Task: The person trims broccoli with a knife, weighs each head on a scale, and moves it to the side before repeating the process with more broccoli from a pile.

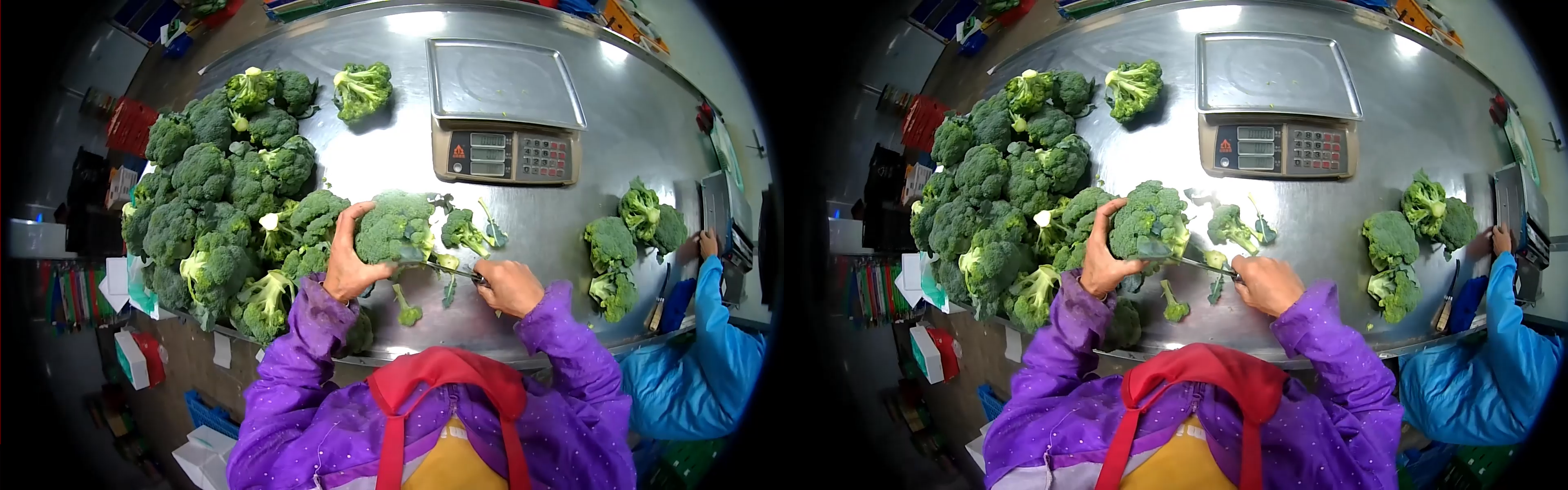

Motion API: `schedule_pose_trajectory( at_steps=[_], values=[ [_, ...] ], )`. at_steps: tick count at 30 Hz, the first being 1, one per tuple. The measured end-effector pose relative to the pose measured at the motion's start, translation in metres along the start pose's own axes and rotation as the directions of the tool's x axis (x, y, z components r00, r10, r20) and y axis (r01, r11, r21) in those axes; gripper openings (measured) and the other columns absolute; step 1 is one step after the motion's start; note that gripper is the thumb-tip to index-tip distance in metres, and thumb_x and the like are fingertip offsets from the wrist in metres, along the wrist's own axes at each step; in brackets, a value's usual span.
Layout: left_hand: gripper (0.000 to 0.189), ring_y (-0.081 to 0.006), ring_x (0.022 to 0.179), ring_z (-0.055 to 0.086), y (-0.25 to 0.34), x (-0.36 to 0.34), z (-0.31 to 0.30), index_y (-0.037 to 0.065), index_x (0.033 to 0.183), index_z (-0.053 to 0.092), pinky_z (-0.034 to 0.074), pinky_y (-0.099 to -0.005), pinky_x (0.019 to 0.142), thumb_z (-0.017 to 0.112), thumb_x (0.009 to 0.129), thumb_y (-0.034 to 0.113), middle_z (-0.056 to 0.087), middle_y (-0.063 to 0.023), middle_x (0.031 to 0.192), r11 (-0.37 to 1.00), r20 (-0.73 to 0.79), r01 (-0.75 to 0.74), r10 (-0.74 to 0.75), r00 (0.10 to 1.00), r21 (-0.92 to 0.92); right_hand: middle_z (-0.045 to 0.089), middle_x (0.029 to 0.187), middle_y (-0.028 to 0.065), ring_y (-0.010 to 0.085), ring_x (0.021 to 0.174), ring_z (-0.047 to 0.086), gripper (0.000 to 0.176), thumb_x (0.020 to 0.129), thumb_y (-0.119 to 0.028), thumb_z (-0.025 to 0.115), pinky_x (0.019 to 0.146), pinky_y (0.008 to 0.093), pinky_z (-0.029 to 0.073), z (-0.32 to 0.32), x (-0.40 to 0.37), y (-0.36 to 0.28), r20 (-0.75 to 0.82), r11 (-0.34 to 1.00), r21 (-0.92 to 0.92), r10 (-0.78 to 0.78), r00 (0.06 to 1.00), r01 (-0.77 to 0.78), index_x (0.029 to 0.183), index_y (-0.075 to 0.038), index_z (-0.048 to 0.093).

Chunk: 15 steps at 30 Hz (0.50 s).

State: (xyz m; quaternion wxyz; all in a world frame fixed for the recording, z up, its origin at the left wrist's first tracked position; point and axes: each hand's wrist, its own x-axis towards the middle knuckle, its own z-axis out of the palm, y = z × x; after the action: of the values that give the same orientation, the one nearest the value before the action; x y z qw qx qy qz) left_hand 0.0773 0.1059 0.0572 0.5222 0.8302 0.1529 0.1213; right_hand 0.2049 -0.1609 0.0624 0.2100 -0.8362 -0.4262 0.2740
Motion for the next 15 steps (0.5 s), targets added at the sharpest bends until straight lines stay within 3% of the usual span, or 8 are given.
schedule_pose_trajectory(
  at_steps=[4,6,8,10,12,14,15],
  values=[
    [0.084,-0.0315,0.12,0.047,0.004,-0.011,0.021,0.005,0.126,0.047,0.038,-0.0391,0.105,0.082,0.052,0.02,0.045,-0.0167,0.126,0.979,-0.064,-0.121,0.133,0.989,0.162,0.064,0.079,0.0223,0.0431,0.077,0.062,0.014,0.079,-0.014,0.062,0.067,0.0524,0.048,0.025,0.003,0.032,0.101,0.998,-0.032,0.049,0.994,-0.046,0.087,-0.003,0.059],
    [0.079,-0.0337,0.12,0.045,-0.013,-0.02,0.033,0.005,0.122,0.048,0.039,-0.0419,0.103,0.081,0.051,0.019,0.045,-0.0175,0.123,0.995,-0.11,-0.067,0.075,0.991,0.068,0.064,0.08,0.023,0.0427,0.077,0.062,0.013,0.079,-0.014,0.06,0.068,0.0526,0.048,0.032,-0.001,0.037,0.15,0.994,-0.036,0.108,0.983,-0.104,0.087,-0.003,0.06],
    [0.079,-0.0353,0.121,0.044,-0.013,-0.027,0.04,0.005,0.121,0.048,0.038,-0.0435,0.103,0.08,0.05,0.019,0.044,-0.0184,0.124,0.986,-0.136,-0.111,0.128,0.983,0.126,0.064,0.079,0.0243,0.0427,0.076,0.063,0.013,0.08,-0.012,0.055,0.068,0.0529,0.049,0.044,-0.007,0.041,0.08,0.996,-0.038,0.087,0.993,-0.084,0.089,-0.004,0.061],
    [0.079,-0.0378,0.121,0.043,-0.015,-0.025,0.042,0.005,0.121,0.047,0.037,-0.0448,0.104,0.08,0.05,0.019,0.042,-0.0205,0.126,0.982,-0.153,-0.117,0.14,0.978,0.148,0.065,0.077,0.0231,0.0437,0.076,0.063,0.023,0.077,-0.016,0.061,0.068,0.0522,0.051,0.044,-0.006,0.039,0.076,0.985,-0.104,0.146,0.986,-0.138,0.098,-0.006,0.058],
    [0.08,-0.0393,0.121,0.042,-0.005,-0.021,0.037,0.005,0.122,0.046,0.037,-0.0451,0.103,0.079,0.05,0.019,0.04,-0.0222,0.128,0.984,-0.164,-0.092,0.116,0.98,0.15,0.065,0.078,0.0237,0.0428,0.078,0.064,0.021,0.078,-0.016,0.06,0.068,0.0539,0.05,0.027,-0.004,0.022,0.077,0.981,-0.153,0.128,0.989,-0.115,0.096,-0.006,0.058],
    [0.08,-0.0399,0.121,0.043,0.008,-0.014,0.031,0.006,0.122,0.046,0.039,-0.0447,0.102,0.08,0.051,0.02,0.039,-0.0227,0.13,0.968,-0.116,-0.16,0.185,0.976,0.196,0.066,0.082,0.0236,0.0424,0.077,0.065,0.018,0.082,-0.013,0.055,0.067,0.0533,0.05,0.014,-0.003,0.01,0.1,0.982,-0.175,0.09,0.991,-0.071,0.097,-0.003,0.057],
    [0.08,-0.0363,0.121,0.044,0.014,-0.012,0.027,0.006,0.122,0.046,0.04,-0.0436,0.102,0.08,0.051,0.019,0.04,-0.0199,0.13,0.963,-0.106,-0.177,0.202,0.974,0.205,0.067,0.084,0.0235,0.0422,0.077,0.066,0.017,0.084,-0.011,0.052,0.067,0.053,0.05,0.01,-0.003,0.007,0.122,0.981,-0.186,0.071,0.99,-0.047,0.098,-0.002,0.057]
  ],
)
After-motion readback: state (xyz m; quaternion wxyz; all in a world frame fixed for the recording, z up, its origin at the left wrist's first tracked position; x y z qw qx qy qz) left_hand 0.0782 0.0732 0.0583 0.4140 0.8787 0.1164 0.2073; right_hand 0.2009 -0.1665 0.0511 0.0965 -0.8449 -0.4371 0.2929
